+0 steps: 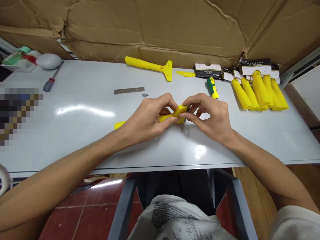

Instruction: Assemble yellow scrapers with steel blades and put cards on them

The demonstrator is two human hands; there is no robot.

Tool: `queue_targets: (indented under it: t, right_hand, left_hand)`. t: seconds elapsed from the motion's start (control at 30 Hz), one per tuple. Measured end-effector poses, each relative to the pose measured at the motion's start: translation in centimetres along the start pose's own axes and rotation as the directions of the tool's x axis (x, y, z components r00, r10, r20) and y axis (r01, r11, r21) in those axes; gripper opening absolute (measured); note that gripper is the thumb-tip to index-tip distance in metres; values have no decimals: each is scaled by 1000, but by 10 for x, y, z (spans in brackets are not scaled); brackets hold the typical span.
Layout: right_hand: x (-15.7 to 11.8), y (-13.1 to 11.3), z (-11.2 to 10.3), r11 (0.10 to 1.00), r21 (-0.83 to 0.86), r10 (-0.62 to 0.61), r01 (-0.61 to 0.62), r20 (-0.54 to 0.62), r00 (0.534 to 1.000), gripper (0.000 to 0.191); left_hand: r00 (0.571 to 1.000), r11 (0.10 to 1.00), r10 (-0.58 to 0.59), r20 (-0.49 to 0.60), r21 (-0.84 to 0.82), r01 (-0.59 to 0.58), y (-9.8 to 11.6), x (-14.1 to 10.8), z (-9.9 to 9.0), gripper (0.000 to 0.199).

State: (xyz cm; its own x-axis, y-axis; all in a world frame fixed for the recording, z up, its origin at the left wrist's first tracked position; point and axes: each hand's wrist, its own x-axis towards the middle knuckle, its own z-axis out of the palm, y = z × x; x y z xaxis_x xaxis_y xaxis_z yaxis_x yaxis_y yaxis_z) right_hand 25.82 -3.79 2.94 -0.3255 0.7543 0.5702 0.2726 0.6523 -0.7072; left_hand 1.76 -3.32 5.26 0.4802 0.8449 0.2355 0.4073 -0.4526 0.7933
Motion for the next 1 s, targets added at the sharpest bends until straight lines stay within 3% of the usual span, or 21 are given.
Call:
queue_targets:
  t: [0.23, 0.47, 0.7, 0.83, 1.0]
  right_hand:
    - [4, -2, -5, 993, 52, 107, -107, 1, 994, 49]
    - [6, 2, -6, 992, 61, 114, -115, 21, 993, 53]
    - [9, 11, -15, 941, 255, 188, -221, 150, 971, 45]
    - [12, 19, -21, 951, 192, 192, -241, 241, 951, 43]
    - [14, 19, -12, 980, 111, 143, -167, 195, 970, 48]
  left_hand:
    - [991, 995, 55, -123, 88, -44, -6, -5, 14, 28]
    - [995, 999, 19, -98, 45, -15, -8, -2, 15, 45]
    - [991, 993, 69, -119, 102, -57, -16, 1, 13, 33]
    - [980, 986, 126, -155, 124, -107, -19, 3, 13, 34]
    - [973, 982, 157, -168, 135, -135, -23, 5, 12, 39]
